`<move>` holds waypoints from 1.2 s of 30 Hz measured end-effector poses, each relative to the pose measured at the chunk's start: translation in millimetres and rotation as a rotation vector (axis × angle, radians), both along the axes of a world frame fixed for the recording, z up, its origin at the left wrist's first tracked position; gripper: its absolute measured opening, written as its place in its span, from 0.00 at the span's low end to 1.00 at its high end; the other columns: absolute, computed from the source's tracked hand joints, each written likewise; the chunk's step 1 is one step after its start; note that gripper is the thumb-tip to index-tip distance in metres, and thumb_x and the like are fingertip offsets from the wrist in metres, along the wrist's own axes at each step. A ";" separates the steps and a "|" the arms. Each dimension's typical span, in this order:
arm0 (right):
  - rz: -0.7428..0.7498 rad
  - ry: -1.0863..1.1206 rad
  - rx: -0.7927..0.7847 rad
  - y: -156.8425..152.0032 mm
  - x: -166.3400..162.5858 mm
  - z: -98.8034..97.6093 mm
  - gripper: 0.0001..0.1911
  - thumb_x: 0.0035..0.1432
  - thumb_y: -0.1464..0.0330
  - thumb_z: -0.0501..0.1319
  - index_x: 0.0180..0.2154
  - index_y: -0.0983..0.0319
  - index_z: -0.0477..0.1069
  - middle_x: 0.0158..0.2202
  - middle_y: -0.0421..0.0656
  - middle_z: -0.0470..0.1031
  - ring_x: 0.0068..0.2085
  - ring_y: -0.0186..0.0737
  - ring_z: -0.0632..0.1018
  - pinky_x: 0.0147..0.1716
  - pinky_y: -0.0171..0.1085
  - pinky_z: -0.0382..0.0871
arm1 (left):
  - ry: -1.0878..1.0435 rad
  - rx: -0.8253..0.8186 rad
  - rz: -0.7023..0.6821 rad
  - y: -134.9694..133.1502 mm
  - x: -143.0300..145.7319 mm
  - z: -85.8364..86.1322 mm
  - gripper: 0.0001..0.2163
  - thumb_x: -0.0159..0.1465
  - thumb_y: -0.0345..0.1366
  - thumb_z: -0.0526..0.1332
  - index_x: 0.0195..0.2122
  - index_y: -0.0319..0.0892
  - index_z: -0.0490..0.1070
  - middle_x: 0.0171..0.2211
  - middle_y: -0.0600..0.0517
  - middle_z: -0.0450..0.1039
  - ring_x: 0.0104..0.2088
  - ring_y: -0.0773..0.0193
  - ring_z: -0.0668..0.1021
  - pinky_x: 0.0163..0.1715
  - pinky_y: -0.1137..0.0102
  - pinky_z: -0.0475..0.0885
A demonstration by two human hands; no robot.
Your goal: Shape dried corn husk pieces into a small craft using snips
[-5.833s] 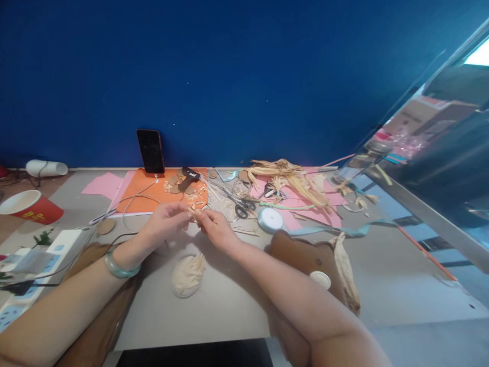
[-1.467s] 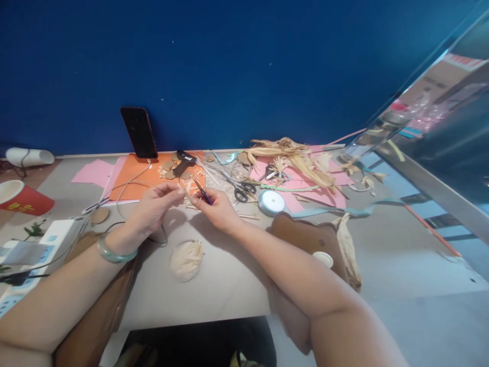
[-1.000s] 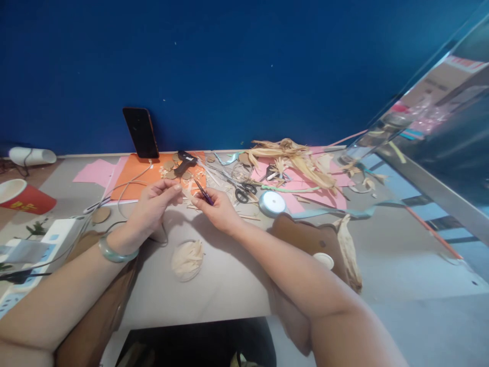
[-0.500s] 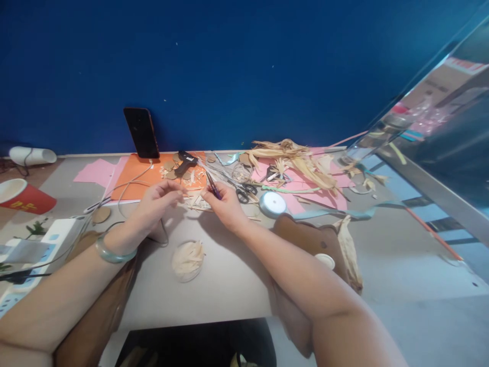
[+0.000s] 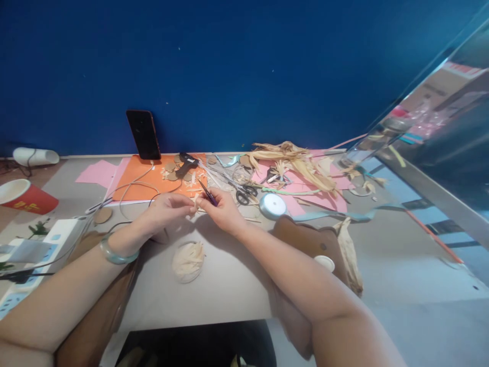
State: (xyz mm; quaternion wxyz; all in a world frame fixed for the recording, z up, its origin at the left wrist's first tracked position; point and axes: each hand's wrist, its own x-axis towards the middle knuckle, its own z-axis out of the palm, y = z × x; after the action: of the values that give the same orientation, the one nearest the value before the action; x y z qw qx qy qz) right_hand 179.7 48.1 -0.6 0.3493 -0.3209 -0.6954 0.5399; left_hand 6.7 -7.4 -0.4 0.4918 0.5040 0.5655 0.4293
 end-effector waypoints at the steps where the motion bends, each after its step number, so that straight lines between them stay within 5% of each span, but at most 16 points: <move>1: 0.008 0.006 -0.005 -0.5 0.0 0.0 0.14 0.54 0.58 0.63 0.29 0.63 0.70 0.25 0.39 0.67 0.27 0.32 0.64 0.27 0.34 0.59 | -0.023 -0.029 -0.003 -0.3 0.6 0.4 0.05 0.51 0.36 0.69 0.26 0.41 0.77 0.21 0.52 0.75 0.20 0.68 0.72 0.19 0.74 0.64; 7: -0.032 0.072 -0.088 -1.5 -2.3 -6.8 0.20 0.53 0.51 0.64 0.29 0.61 0.66 0.20 0.35 0.60 0.22 0.30 0.60 0.23 0.33 0.54 | -0.128 -0.074 0.018 -1.3 3.5 3.8 0.09 0.49 0.37 0.71 0.26 0.41 0.72 0.22 0.52 0.76 0.20 0.68 0.74 0.20 0.74 0.65; 13: -0.039 0.077 -0.191 -4.3 -7.0 -13.3 0.27 0.61 0.44 0.47 0.30 0.60 0.65 0.15 0.33 0.54 0.17 0.30 0.56 0.18 0.34 0.49 | -0.192 -0.066 0.071 -2.6 3.9 10.5 0.12 0.51 0.40 0.70 0.27 0.41 0.68 0.18 0.55 0.73 0.20 0.70 0.73 0.19 0.77 0.61; 21: 0.077 0.064 -0.196 -13.4 -10.5 -16.5 0.25 0.62 0.45 0.49 0.27 0.60 0.61 0.18 0.34 0.56 0.20 0.31 0.57 0.20 0.34 0.50 | -0.250 -0.014 0.063 -3.2 4.0 11.8 0.11 0.53 0.41 0.69 0.27 0.40 0.71 0.23 0.54 0.74 0.25 0.68 0.76 0.25 0.74 0.66; 36: 0.061 0.120 -0.189 -16.7 -14.4 -19.6 0.25 0.61 0.46 0.51 0.26 0.61 0.61 0.19 0.34 0.55 0.21 0.30 0.57 0.20 0.33 0.51 | -0.287 -0.026 0.112 -3.2 7.0 8.6 0.10 0.52 0.40 0.69 0.26 0.39 0.72 0.22 0.54 0.73 0.26 0.68 0.75 0.25 0.75 0.68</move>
State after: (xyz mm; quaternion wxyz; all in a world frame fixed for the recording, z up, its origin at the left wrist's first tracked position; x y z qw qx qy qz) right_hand 165.3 31.4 -20.2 0.3421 -0.2980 -0.6287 0.6316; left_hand 13.7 -10.6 8.2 0.5493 0.3989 0.5220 0.5164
